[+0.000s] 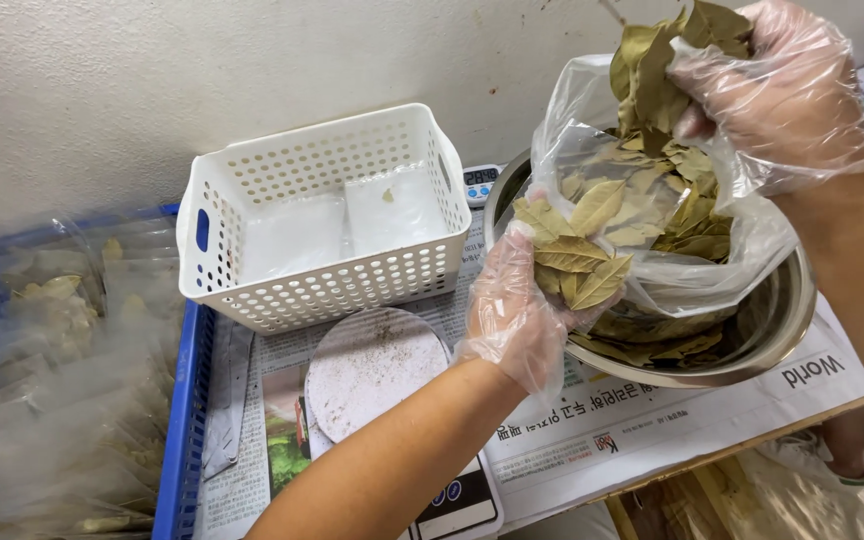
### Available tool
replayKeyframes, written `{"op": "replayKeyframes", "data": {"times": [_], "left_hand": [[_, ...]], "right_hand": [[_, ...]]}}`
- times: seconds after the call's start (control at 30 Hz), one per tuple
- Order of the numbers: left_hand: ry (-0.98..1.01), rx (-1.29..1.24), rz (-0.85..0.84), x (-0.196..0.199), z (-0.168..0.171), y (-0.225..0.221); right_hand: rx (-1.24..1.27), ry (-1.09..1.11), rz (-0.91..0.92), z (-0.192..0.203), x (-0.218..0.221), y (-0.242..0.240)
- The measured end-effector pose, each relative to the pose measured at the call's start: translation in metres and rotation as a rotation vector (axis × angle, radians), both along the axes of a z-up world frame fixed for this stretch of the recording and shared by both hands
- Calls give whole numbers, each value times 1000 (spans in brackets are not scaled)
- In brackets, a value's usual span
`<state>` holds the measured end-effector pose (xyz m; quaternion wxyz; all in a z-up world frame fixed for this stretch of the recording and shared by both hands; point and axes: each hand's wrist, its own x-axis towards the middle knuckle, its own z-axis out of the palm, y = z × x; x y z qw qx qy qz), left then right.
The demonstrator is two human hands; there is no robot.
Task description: Weighing and packaging dried bay leaves into small plastic bags at a workstation.
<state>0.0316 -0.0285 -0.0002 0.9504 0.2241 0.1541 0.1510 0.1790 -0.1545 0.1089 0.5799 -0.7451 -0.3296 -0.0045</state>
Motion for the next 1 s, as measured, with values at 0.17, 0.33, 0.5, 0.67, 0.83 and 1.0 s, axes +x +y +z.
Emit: {"op": "replayKeyframes", "data": {"times": [0.17, 0.33, 0.5, 0.67, 0.83, 1.0], "left_hand": [[120, -5, -39, 0, 19, -5], [-61, -29, -21, 2, -1, -2], [-168, -104, -30, 2, -7, 2], [-83, 44, -100, -5, 6, -3], [-94, -30, -137, -6, -8, 4], [-133, -63, -110, -13, -5, 17]], "right_hand": [[-3, -35, -80, -16, 28, -2], [92, 320, -65, -29, 23, -5], [-171, 215, -118, -30, 15, -12], [-413, 424, 30, 18, -38, 8], [-552, 498, 57, 30, -44, 19], [-438, 271, 74, 20, -27, 9]]}}
